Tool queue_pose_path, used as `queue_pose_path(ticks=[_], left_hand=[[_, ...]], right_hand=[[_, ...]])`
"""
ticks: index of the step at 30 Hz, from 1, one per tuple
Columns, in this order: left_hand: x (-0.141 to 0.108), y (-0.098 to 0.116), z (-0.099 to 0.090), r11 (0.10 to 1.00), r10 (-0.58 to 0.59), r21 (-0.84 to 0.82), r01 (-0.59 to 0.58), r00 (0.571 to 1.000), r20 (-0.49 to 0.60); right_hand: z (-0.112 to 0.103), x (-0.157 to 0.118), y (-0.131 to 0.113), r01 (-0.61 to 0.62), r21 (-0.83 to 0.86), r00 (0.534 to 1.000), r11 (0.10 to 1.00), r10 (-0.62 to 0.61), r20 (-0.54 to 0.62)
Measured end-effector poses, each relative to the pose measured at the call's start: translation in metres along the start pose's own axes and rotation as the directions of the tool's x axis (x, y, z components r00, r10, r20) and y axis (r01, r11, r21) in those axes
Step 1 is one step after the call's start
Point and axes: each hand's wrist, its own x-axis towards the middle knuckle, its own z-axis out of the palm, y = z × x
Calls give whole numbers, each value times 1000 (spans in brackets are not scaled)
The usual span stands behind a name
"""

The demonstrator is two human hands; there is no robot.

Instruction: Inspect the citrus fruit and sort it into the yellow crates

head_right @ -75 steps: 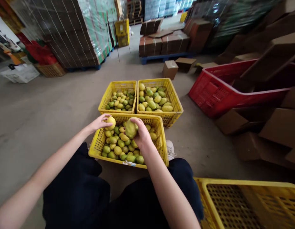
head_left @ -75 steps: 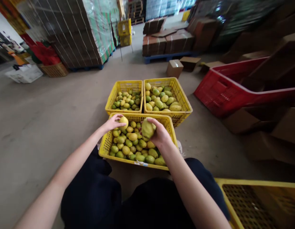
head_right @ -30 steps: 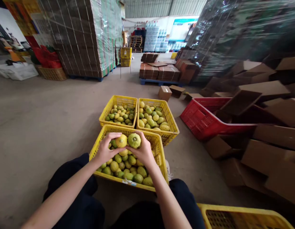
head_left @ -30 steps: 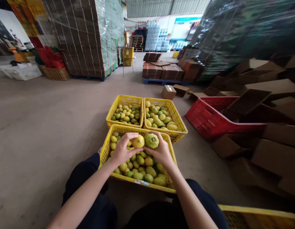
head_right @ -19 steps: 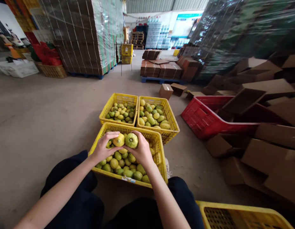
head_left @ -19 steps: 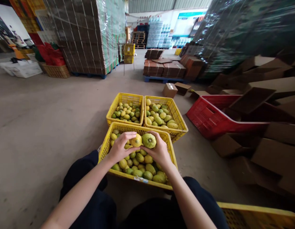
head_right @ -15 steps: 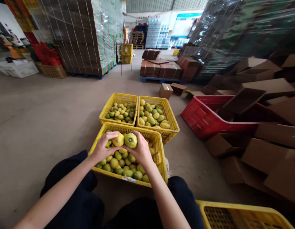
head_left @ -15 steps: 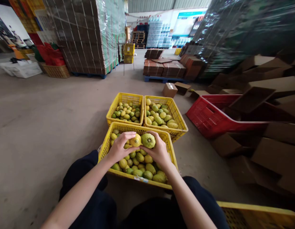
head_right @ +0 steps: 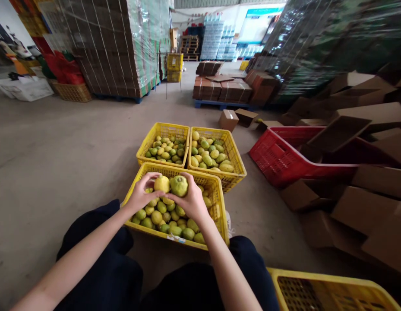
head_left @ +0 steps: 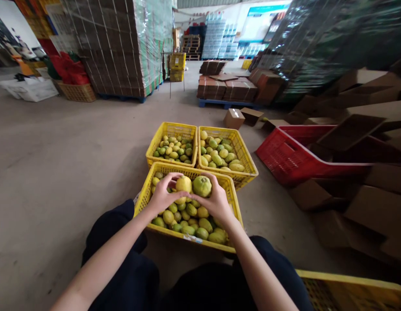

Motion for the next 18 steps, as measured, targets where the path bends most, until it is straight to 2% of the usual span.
queue_pose_path(ticks=[1, 2, 3, 5, 7, 8, 9, 11, 14, 16, 17, 18], left_hand=[[2, -1, 1, 985, -144, -89, 145, 989, 15], [4, -2, 2, 944, -280, -167, 284, 959, 46], [5, -4, 3, 883, -403, -226, 412, 911, 83], [8, -8, 6, 736, -591, -293, 610, 790, 162], [9, -12, 9, 604, -697, -324, 728, 680, 229], [9, -14, 10, 556, -725, -334, 761, 641, 252], [10, -17, 11, 520, -744, -340, 783, 611, 269], [10, -20, 13, 472, -768, -348, 810, 572, 289], [10, -23, 14, 442, -770, -371, 817, 557, 310], [9, -24, 13, 434, -761, -393, 811, 563, 323], [9, -23, 14, 433, -758, -402, 807, 567, 323], [9, -23, 14, 432, -757, -409, 804, 570, 319]], right_hand=[[1, 0, 0, -84, 76, 996, 994, 82, 27], [3, 1, -1, -184, 166, 982, 969, 176, 66], [6, 1, -1, -293, 261, 955, 920, 271, 117], [11, 3, -2, -505, 415, 863, 757, 433, 261], [16, 5, -2, -666, 482, 746, 569, 527, 409], [18, 6, -2, -719, 494, 693, 488, 556, 459], [19, 7, -2, -756, 500, 649, 422, 578, 495], [20, 10, -2, -791, 513, 597, 333, 602, 530], [18, 11, 0, -808, 509, 572, 297, 599, 560], [17, 10, 1, -802, 492, 590, 338, 575, 567], [17, 9, 1, -767, 497, 640, 406, 548, 539], [17, 8, 2, -702, 511, 712, 496, 509, 484]])
